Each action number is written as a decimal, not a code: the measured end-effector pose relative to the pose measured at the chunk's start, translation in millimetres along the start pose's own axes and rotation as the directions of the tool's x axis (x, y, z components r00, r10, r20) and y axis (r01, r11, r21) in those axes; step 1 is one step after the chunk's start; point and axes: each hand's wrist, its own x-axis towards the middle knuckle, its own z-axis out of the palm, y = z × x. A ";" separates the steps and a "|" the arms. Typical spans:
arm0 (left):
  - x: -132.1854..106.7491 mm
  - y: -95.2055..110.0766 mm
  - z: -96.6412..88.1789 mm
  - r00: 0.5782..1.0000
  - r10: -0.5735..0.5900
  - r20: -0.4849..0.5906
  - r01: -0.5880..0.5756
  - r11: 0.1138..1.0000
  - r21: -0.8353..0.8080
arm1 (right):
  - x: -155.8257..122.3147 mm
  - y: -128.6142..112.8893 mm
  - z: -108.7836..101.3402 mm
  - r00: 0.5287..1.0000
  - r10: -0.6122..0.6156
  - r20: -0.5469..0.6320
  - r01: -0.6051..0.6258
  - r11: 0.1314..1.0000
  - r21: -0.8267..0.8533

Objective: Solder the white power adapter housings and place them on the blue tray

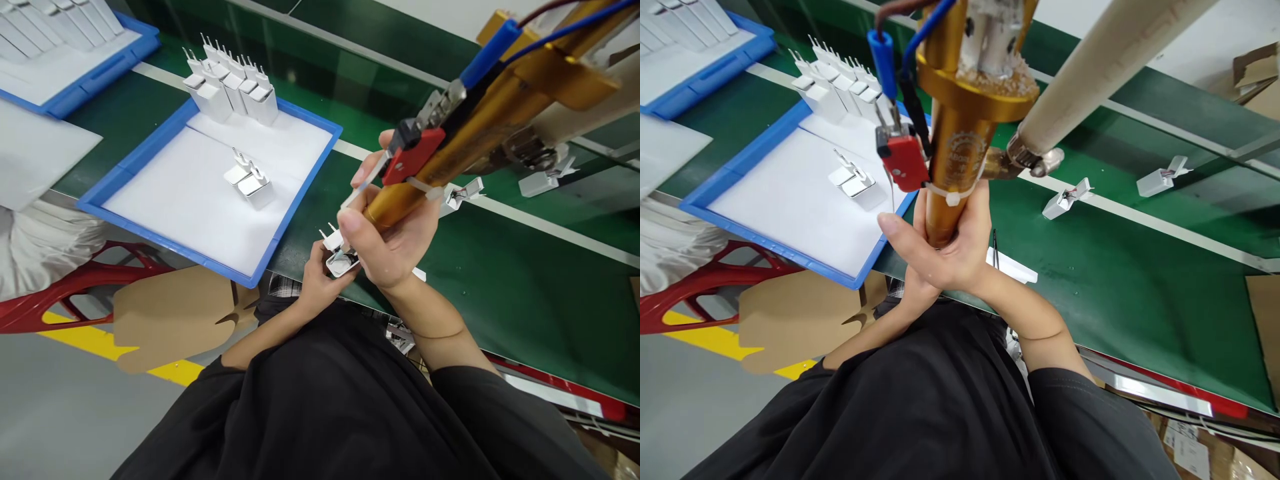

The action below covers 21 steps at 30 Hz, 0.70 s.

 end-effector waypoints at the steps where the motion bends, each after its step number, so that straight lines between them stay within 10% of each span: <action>1: 1.0 0.4 -4.4 1.000 -0.014 0.010 0.013 0.997 0.070 | 1.5 -1.1 0.8 0.997 -0.071 -0.028 0.072 0.997 0.037; 8: 12.9 10.7 -52.7 0.992 -0.128 0.022 0.107 0.900 0.423 | 14.8 5.9 -3.4 0.975 -0.084 -0.204 0.149 0.933 0.328; 14: 11.1 5.6 -69.1 0.987 -0.126 0.102 0.053 0.844 0.534 | 27.9 17.8 -16.9 0.949 -0.061 -0.308 0.131 0.968 0.212; 21: 24.7 3.0 -66.7 0.926 -0.292 0.238 0.194 0.911 0.363 | 30.2 19.4 -22.1 0.952 -0.029 -0.305 0.077 0.986 0.146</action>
